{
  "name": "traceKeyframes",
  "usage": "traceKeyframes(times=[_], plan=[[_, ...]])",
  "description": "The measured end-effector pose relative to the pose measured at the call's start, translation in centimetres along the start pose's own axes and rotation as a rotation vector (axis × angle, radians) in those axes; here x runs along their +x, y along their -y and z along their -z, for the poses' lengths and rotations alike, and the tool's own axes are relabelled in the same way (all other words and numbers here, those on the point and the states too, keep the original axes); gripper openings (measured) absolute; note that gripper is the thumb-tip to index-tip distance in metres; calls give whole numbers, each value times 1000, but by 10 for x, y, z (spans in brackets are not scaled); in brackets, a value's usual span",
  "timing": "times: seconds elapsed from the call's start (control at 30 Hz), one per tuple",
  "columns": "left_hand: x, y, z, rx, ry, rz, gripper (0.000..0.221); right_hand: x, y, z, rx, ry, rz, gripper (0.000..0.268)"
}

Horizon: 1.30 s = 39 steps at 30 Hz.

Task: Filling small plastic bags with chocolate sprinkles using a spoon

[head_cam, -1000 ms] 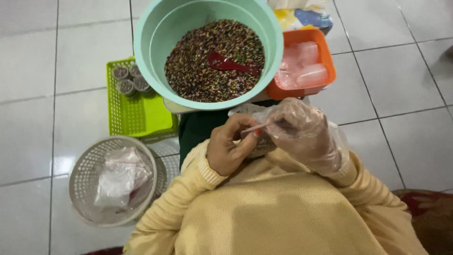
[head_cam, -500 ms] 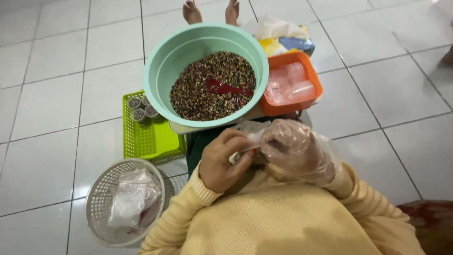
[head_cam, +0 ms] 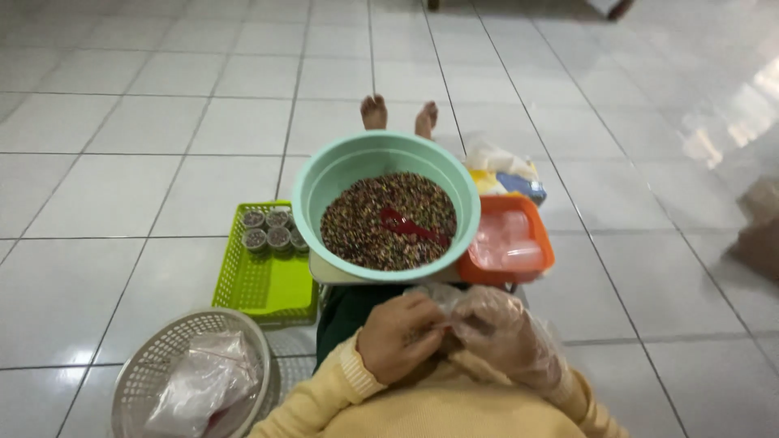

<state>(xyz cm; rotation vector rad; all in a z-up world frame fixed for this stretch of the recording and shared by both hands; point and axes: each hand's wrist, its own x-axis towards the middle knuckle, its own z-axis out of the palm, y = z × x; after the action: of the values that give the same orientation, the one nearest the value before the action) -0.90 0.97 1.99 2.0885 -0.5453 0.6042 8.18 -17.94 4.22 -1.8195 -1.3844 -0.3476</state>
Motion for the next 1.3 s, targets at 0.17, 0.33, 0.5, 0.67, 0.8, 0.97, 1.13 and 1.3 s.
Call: traceKeyframes(times=[0.17,0.33,0.5,0.67,0.8,0.97,1.13,1.3], plan=[[1,7,-9,-41,-4,21,2,-16,-17,-3,76,37,-165,6],[-2,13,-23,-61,-14,16,5,-26,-21,-1,147,7,-62,11],[-2,14,-28,-65,-74,197,15,-28,-15,5,39,25,-152,6],[-2,10,-20,-102,-63,144,17,-30,-19,3,41,-2,-134,4],[-1,9,-15,-109,-77,43,16,-20,-10,5,156,19,-163,4],[-1,15,-18,-119,-45,24,15,-22,-10,3,87,-1,-204,5],[-5,20,-22,-107,-7,51,11,-19,-7,7,173,37,-248,4],[-4,18,-23,-92,-14,-4,13,-23,-12,3,48,-12,-129,5]])
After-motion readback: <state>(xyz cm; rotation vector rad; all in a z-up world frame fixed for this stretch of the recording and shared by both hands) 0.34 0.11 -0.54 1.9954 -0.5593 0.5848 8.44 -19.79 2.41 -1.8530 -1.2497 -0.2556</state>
